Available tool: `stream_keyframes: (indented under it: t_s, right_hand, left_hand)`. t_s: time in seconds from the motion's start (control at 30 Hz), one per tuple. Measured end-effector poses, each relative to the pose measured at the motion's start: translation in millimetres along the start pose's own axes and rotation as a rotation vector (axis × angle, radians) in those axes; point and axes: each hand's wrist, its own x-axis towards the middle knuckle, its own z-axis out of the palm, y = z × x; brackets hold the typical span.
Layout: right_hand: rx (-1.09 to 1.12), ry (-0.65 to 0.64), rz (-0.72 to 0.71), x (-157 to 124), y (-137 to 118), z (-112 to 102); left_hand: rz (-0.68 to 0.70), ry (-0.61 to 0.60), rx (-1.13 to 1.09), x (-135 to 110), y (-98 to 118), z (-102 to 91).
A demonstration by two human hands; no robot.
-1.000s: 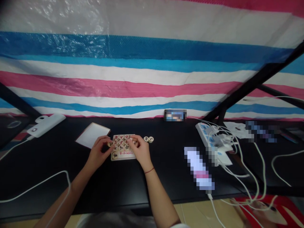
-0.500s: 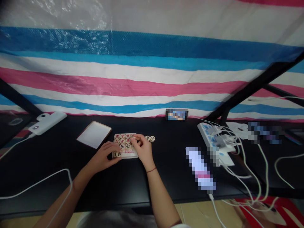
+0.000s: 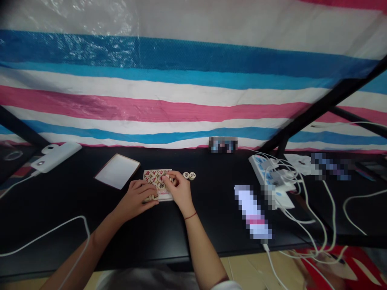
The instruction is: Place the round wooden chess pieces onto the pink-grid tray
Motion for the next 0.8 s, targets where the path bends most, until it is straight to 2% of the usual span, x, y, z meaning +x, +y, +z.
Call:
stream_keyframes:
  t_s: [0.17, 0.4, 0.6, 0.7, 0.8]
  right_hand:
    - [0.004, -0.003, -0.005, -0.4, -1.7, -0.3]
    - [-0.007, -0.026, -0.038, -5.0, 1.3, -0.5]
    - [0.026, -0.066, -0.193, -25.7, 3.6, -2.8]
    - [-0.082, -0.070, -0.276, -38.7, 0.3, -5.9]
    - [-0.288, -0.110, -0.365, -48.1, -3.9, -5.0]
  left_hand:
    - [0.021, -0.013, 0.022, -3.1, -0.6, 1.3]
    - [0.022, 0.046, 0.066, -6.1, -3.8, 7.9]
    - [-0.012, 0.061, 0.058, -6.8, -4.3, 7.0]
    - [-0.065, 0.071, 0.044, -7.1, -4.5, 3.2]
    - [-0.078, 0.064, 0.013, -7.3, -4.9, -1.8]
